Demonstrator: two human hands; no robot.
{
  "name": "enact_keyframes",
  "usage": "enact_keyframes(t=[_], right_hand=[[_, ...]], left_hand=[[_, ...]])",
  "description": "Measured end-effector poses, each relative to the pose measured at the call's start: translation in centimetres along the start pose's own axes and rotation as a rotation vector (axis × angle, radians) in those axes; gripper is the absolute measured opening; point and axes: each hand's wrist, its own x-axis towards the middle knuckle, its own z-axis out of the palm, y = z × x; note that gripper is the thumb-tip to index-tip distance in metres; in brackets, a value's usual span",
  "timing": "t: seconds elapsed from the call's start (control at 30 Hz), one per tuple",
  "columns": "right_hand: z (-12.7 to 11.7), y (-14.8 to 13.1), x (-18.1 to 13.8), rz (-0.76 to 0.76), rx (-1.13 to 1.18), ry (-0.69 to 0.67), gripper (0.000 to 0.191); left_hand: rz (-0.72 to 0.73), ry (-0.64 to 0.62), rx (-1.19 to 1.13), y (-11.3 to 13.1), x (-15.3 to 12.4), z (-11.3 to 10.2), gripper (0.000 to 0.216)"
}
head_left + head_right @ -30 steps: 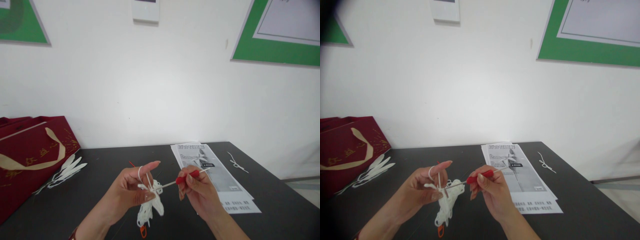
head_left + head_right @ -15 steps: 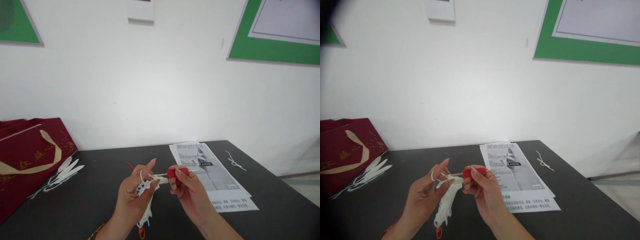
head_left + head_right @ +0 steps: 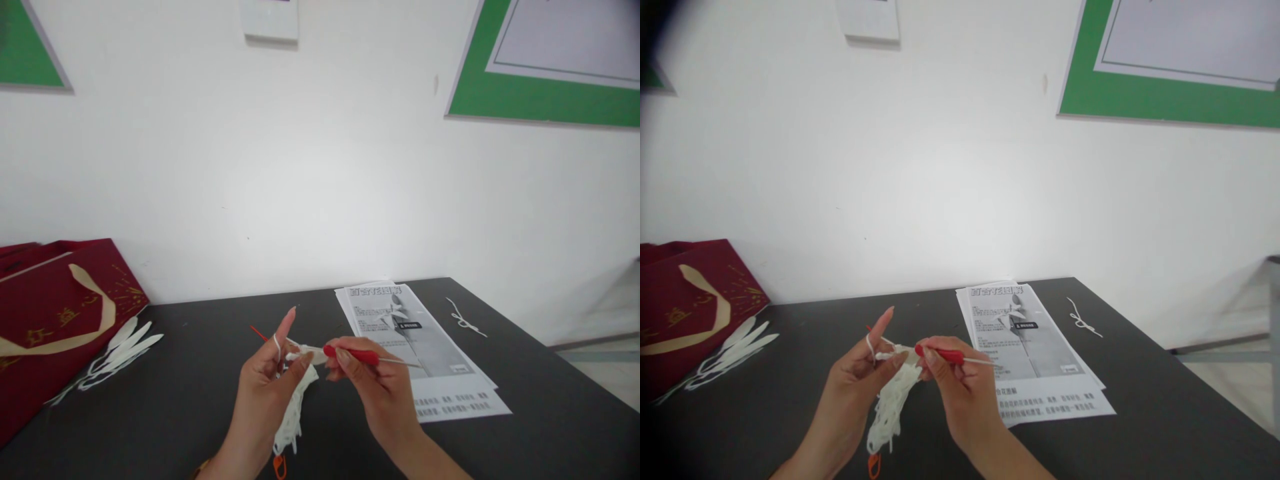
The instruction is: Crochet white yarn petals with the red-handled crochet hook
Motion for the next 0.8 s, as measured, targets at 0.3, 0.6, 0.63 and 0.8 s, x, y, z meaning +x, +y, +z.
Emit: enact_keyframes(t=[0.3,0.6,0.63,0.8], right_hand=[[-1.3,1.5,-0.6,-0.831,-0.606,-0.342,0.055],[-0.6,0.6,0.0,-0.281,0.036,-0.183,0.022],[-0.5,0.7,0.1,-0.228,0.106,-0.174,0.019],[-0.7,0.4,0.4,-0.088,0.268,-0.132,0.010]], left_hand=[[-0.204,-0.104,-0.396,0.0,0.2,-0.1,0.076],[-0.248,-0.320,-0.346,1.7,1.0,-1.7,0.064],[-0.240,-0.329,-0.343,1.7,1.1,-1.9,0.063],[-0.200,-0.343,-0.325,1.8,1.3,-2.5,0.063]])
